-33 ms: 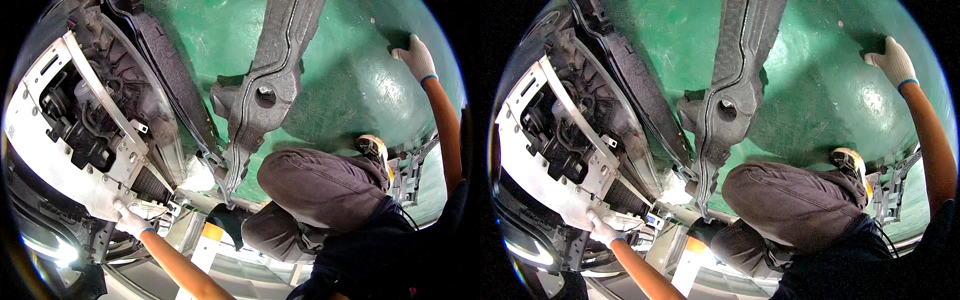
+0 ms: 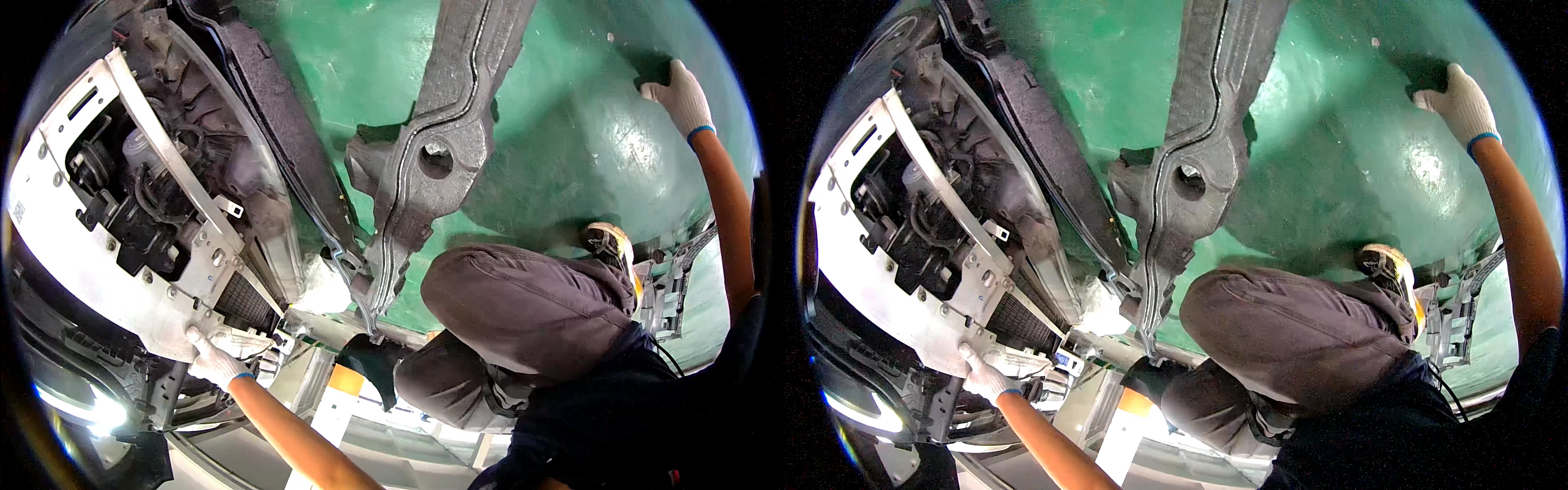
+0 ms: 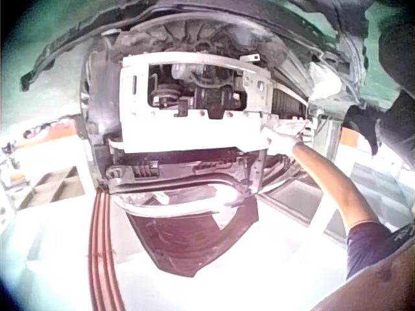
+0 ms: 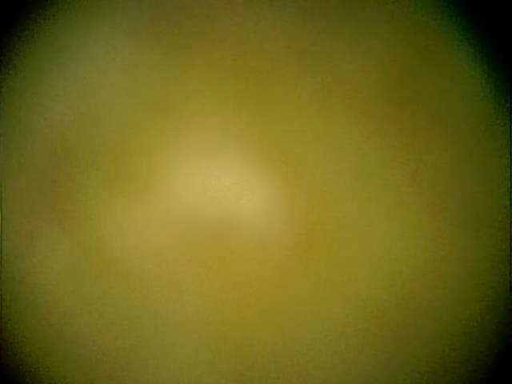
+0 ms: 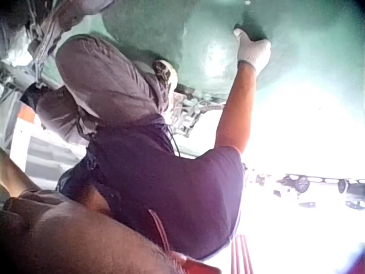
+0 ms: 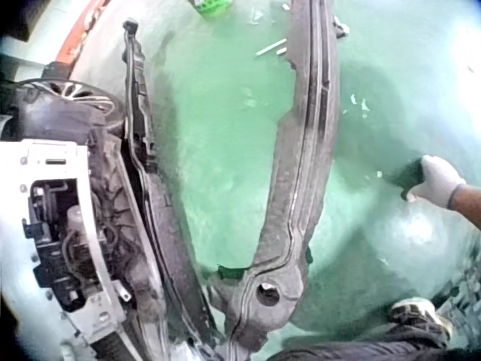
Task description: The person assembles a car bumper by attaching a small black plastic component to the main bumper assembly. They manipulate the parts by hand, aligning and snapping the component into place. The person then moves the assembled bumper and handles other car parts on the floor.
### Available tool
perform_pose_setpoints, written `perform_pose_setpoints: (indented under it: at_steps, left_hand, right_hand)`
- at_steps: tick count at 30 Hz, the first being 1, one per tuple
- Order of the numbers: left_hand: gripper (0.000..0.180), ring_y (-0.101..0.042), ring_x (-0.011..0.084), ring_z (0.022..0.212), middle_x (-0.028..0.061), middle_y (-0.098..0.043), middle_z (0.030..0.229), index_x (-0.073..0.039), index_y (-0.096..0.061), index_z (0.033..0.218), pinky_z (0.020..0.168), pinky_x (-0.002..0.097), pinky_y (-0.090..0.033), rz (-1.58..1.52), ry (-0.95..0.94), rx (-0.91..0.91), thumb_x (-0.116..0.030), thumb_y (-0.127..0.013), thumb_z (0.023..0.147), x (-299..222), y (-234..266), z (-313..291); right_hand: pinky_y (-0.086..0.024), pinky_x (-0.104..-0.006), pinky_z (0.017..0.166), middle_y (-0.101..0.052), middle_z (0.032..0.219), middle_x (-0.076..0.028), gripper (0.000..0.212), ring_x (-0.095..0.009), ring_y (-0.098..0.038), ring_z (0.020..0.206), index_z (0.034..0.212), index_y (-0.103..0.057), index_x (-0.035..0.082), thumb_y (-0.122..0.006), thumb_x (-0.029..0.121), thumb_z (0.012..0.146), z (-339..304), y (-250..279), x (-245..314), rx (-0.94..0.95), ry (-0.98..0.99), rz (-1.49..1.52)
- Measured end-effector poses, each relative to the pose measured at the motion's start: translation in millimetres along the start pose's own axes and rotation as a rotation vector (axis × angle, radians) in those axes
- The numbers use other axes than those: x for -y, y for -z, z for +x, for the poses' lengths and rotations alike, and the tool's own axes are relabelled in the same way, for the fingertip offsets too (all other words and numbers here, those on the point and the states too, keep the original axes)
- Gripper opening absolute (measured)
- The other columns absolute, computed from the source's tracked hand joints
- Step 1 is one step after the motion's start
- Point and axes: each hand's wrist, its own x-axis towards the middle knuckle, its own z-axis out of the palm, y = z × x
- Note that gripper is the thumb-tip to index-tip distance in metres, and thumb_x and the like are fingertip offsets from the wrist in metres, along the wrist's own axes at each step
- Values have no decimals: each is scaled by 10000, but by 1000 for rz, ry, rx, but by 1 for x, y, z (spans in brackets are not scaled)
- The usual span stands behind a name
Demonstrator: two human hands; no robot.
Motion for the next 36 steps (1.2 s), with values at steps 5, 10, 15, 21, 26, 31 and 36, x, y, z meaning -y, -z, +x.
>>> perform_pose_setpoints:
  at_steps: [5, 10, 15, 21, 26, 31, 36]
  left_hand:
    - [1147, -741, 395, 936, 389, -714, 1073, 321, -603, 1094, 843, 498, -631, -96, -131, -59, -756, -810, 761, 29, -9, 16]
    - [1218, -709, 424, 1023, 394, -663, 1149, 310, -516, 1168, 873, 499, -620, -64, -50, 8, -785, -815, 728, 24, 0, 11]
    - [1206, -696, 439, 1048, 406, -638, 1143, 276, -494, 1181, 892, 502, -612, -7, -70, -67, -803, -797, 734, 28, -12, 21]
    - [1212, -730, 411, 939, 374, -703, 1076, 311, -544, 1117, 832, 501, -621, -10, -14, 11, -815, -784, 737, 26, -7, 22]
    - [1183, -736, 370, 954, 375, -712, 1106, 313, -588, 1128, 832, 480, -620, -81, -107, 30, -791, -789, 756, 31, -3, 19]
    - [1148, -746, 363, 863, 385, -724, 1010, 306, -630, 1080, 818, 464, -629, -121, -266, -11, -790, -776, 772, 25, -9, 3]
    - [1079, -690, 299, 642, 271, -720, 763, 236, -663, 798, 591, 454, -604, 63, -210, -164, -833, -785, 717, 26, -22, -1]
  right_hand:
    - [-556, -445, 835, -709, 916, -262, 483, -383, -727, 916, 992, -633, -66, -864, 306, 789, -4, 3, 8, 11, 21, 124]
    - [-557, -451, 846, -712, 940, -266, 517, -396, -725, 929, 1009, -638, -72, -883, 320, 778, -3, 5, 13, 33, -4, 48]
    - [-536, -465, 824, -673, 912, -270, 581, -392, -696, 908, 989, -578, -68, -881, 385, 785, -2, 0, 0, 0, 15, 39]
    - [-552, -459, 848, -710, 934, -275, 571, -397, -731, 945, 1026, -636, -68, -888, 390, 798, -1, -2, 10, 14, 39, 63]
    - [-564, -439, 810, -722, 910, -259, 570, -378, -747, 914, 990, -622, -70, -891, 399, 811, 7, -10, -10, 13, 59, -22]
    - [-563, -446, 791, -712, 872, -254, 602, -380, -742, 891, 987, -600, -64, -910, 416, 798, 16, -24, -40, -33, 135, 81]
    - [-582, -467, 852, -754, 983, -266, 568, -384, -751, 983, 1006, -652, -56, -961, 339, 738, 23, -4, -33, 26, 59, 81]
